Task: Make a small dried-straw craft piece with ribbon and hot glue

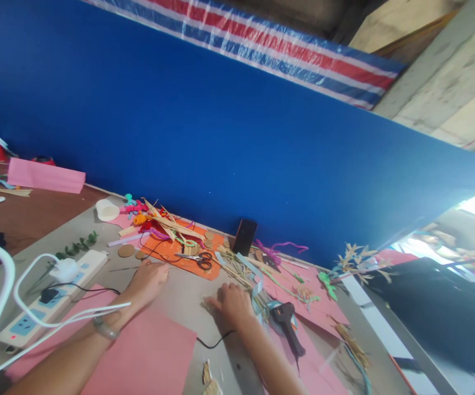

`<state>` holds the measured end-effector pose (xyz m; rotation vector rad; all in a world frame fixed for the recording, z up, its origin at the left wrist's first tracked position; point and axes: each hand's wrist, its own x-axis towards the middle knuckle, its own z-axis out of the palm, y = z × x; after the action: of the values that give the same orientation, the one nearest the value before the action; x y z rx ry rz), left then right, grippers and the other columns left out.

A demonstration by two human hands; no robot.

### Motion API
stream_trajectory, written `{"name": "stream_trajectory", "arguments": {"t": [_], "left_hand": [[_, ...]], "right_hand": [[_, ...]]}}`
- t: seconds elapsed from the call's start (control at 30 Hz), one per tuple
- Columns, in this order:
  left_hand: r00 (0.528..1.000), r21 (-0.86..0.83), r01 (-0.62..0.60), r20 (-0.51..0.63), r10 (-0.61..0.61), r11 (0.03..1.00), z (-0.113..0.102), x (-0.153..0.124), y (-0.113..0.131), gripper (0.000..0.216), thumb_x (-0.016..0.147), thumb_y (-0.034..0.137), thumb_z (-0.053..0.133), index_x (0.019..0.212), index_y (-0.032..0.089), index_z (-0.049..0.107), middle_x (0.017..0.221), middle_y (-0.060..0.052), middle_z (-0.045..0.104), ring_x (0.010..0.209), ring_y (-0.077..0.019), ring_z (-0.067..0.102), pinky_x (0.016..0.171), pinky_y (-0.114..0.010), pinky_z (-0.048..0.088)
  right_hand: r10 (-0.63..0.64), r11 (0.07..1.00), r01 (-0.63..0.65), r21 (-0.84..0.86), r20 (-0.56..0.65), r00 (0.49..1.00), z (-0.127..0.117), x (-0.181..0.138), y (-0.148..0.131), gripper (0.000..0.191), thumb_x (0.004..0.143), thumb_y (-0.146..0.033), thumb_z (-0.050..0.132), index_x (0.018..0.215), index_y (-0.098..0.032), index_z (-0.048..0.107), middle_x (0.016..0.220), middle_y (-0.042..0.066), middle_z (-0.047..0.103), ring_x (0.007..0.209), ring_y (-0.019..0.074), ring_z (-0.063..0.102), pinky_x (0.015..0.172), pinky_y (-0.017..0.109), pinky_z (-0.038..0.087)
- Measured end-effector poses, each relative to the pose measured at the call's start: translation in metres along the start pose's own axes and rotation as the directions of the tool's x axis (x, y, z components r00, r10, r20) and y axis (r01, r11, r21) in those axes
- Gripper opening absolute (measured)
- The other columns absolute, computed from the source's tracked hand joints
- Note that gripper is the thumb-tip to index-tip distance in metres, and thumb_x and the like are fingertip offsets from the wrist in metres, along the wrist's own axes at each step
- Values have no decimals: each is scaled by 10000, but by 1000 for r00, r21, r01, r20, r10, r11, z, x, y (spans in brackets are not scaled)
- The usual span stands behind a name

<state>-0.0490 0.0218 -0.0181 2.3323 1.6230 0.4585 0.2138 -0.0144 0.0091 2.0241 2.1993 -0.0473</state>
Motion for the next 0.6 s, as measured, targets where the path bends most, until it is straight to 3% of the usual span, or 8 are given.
{"name": "stream_trajectory", "arguments": {"t": [0.13,0.27,0.47,0.6], "left_hand": [[1000,17,-17,-14,17,1000,3,0,-2,233,833,71,408,735,193,581,748,-46,697,753,-193,625,807,-345,322],[999,30,-25,-27,26,999,4,-1,-3,219,826,73,418,741,192,579,761,-44,696,754,-200,619,802,-348,326],[999,23,-44,-15,45,999,4,-1,-1,216,814,57,418,735,194,566,755,-38,698,755,-190,614,809,-346,314],[999,12,-38,-16,38,999,3,-2,0,209,798,57,421,730,195,563,751,-37,699,753,-191,618,804,-351,315]], "right_hand": [[-26,999,26,-48,-1,1000,16,-5,-18,718,702,-808,478,923,-148,654,908,149,667,868,324,640,691,350,434],[-46,996,44,-81,-20,999,22,-4,-33,760,748,-816,373,911,-123,640,880,177,671,847,326,649,692,356,433],[-98,994,98,-54,13,995,21,-4,-35,459,977,-469,293,913,-155,622,856,133,697,841,256,668,695,309,421],[-122,991,124,-50,47,991,21,-3,-40,293,969,-265,354,915,-174,627,873,118,711,853,235,678,695,287,437]]}}
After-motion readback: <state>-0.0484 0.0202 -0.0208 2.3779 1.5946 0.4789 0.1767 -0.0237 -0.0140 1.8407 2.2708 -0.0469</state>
